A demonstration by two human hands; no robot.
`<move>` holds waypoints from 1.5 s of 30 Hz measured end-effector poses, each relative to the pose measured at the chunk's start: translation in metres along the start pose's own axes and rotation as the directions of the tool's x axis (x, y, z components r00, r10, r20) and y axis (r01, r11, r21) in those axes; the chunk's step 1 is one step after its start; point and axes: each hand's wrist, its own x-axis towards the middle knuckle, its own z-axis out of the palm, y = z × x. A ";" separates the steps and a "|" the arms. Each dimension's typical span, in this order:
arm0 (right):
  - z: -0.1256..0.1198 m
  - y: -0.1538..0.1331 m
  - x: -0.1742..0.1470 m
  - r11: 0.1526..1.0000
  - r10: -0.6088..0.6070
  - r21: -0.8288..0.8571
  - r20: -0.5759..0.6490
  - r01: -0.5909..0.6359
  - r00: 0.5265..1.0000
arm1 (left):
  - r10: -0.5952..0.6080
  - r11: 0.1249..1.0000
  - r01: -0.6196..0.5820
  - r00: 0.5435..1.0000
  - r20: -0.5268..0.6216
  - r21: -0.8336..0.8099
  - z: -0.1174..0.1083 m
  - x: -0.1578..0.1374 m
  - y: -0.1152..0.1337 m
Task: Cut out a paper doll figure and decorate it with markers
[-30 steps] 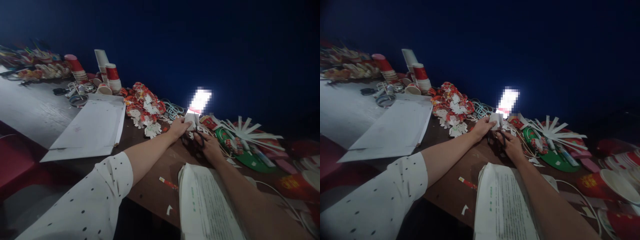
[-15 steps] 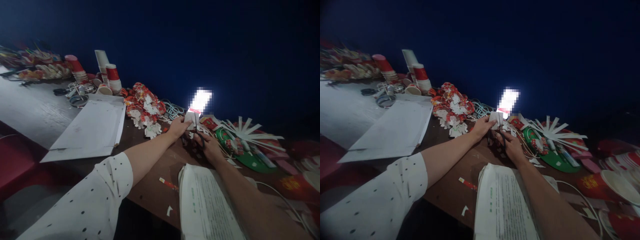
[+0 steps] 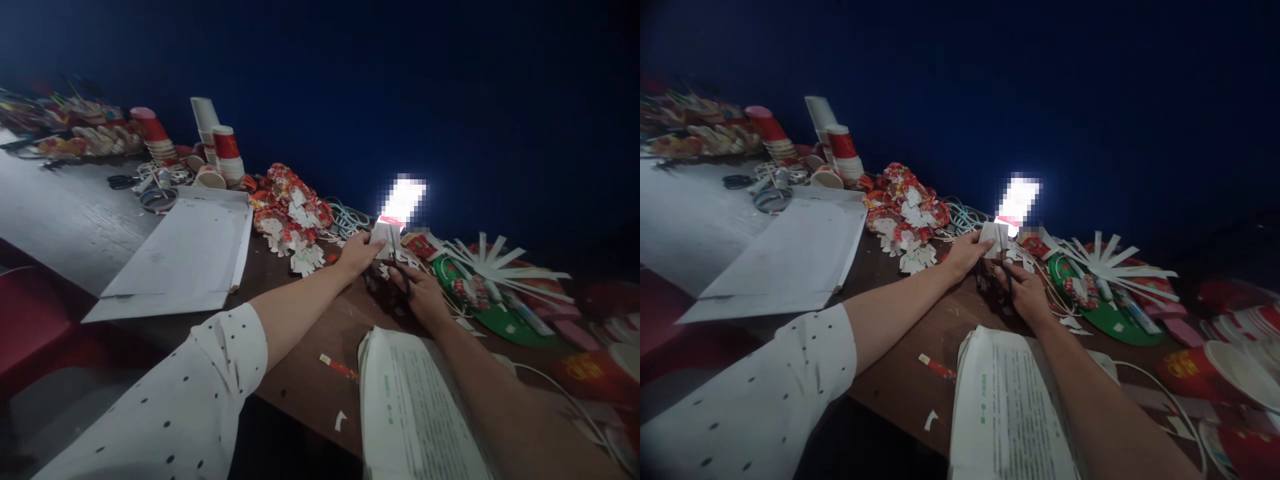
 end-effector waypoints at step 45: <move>0.002 -0.001 -0.002 0.998 0.011 0.059 0.045 -0.014 0.999 | 0.005 0.999 -0.007 0.999 -0.038 -0.050 0.001 -0.002 0.003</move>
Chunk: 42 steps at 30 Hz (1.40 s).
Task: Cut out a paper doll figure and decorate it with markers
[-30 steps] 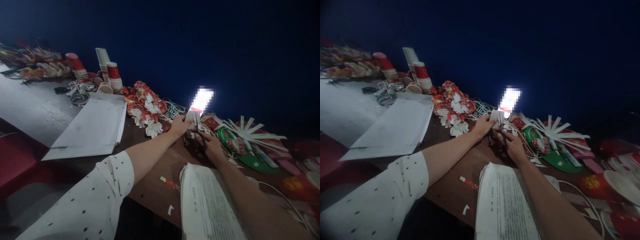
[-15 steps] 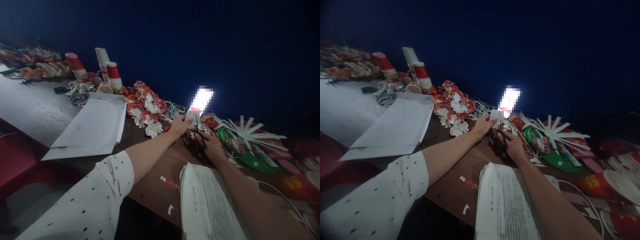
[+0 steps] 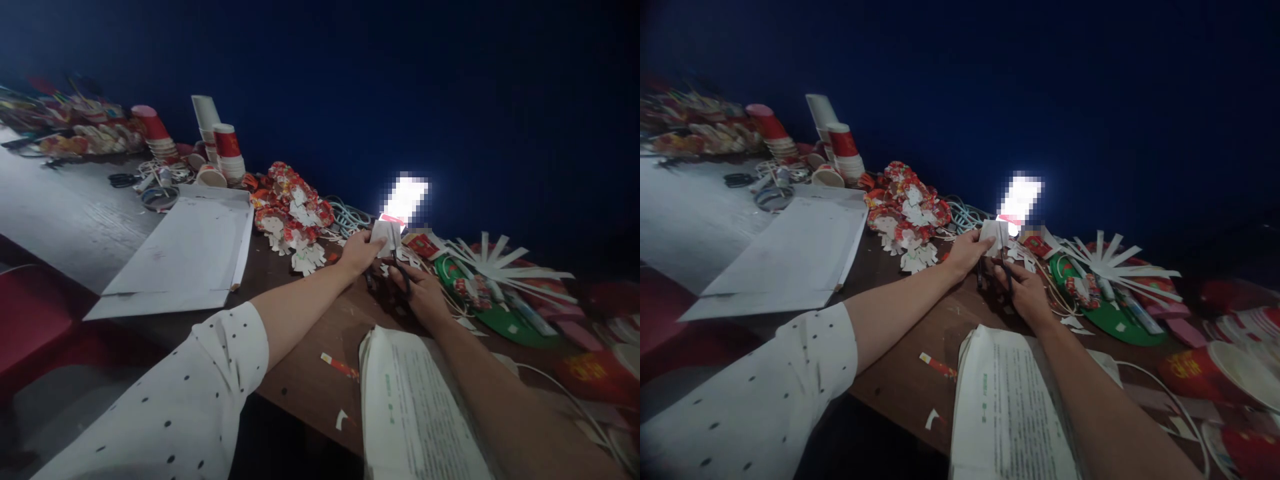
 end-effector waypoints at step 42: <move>0.001 0.001 -0.001 0.978 0.053 0.201 0.026 -0.057 0.998 | 0.020 0.995 -0.015 0.998 0.052 -0.101 0.000 0.001 -0.004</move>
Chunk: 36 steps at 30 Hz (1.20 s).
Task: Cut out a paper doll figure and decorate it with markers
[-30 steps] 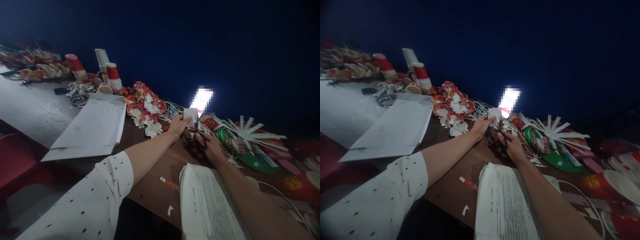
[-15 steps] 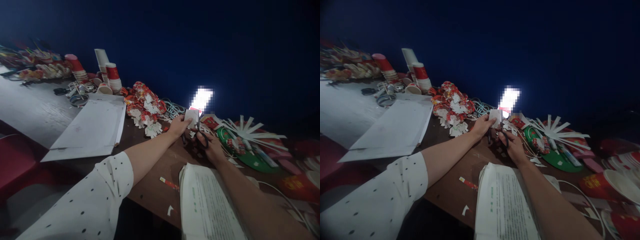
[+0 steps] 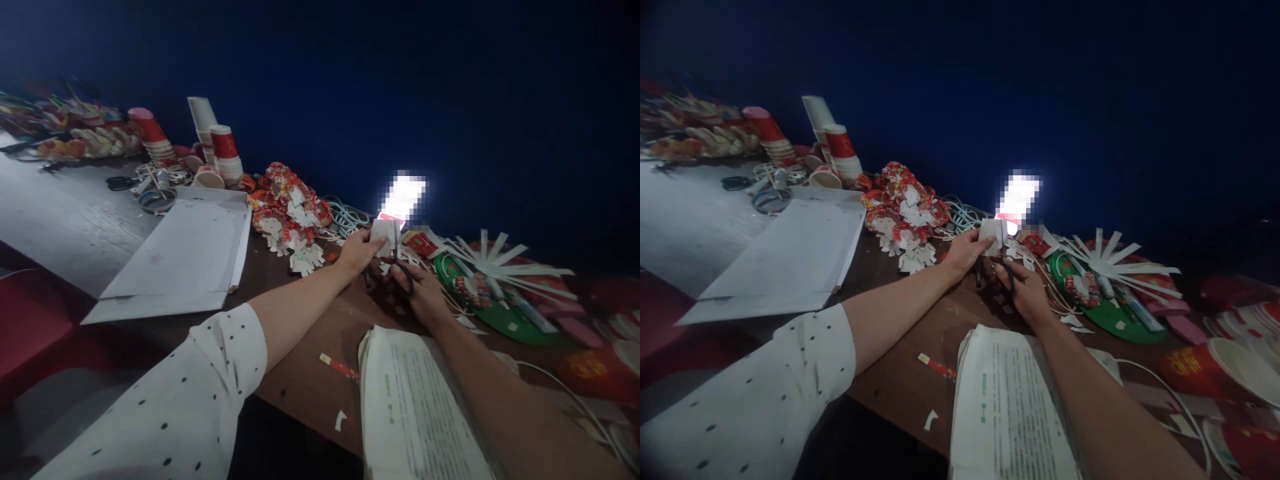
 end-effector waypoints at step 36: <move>0.000 -0.004 0.000 0.988 -0.098 -0.129 -0.074 0.088 0.992 | -0.009 1.000 0.008 1.000 0.005 0.018 0.001 -0.001 0.000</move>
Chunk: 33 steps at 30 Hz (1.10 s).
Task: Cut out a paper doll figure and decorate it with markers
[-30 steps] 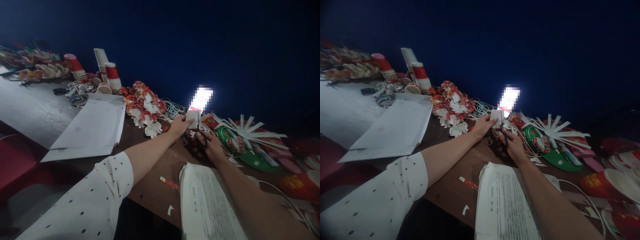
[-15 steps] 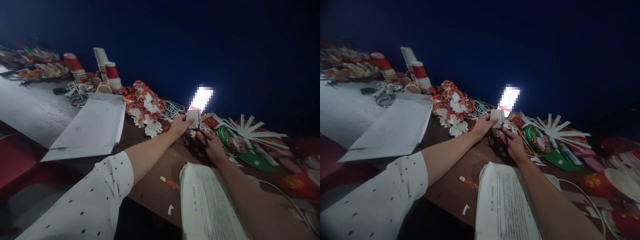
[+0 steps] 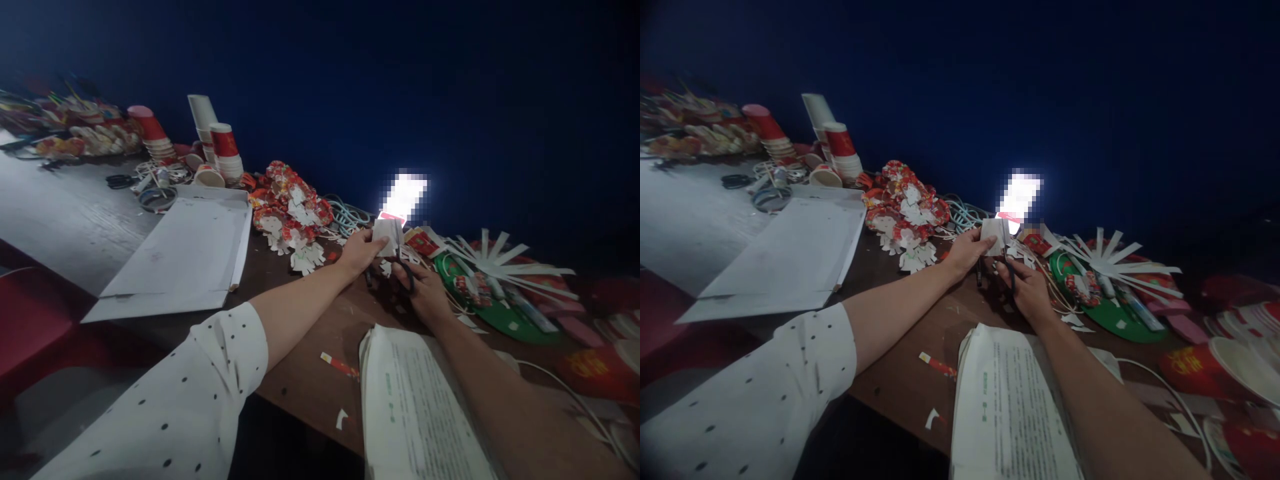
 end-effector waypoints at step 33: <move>-0.001 0.005 0.000 0.996 0.052 0.068 0.028 -0.053 0.998 | -0.074 0.997 0.074 0.997 0.029 -0.003 0.000 -0.004 0.007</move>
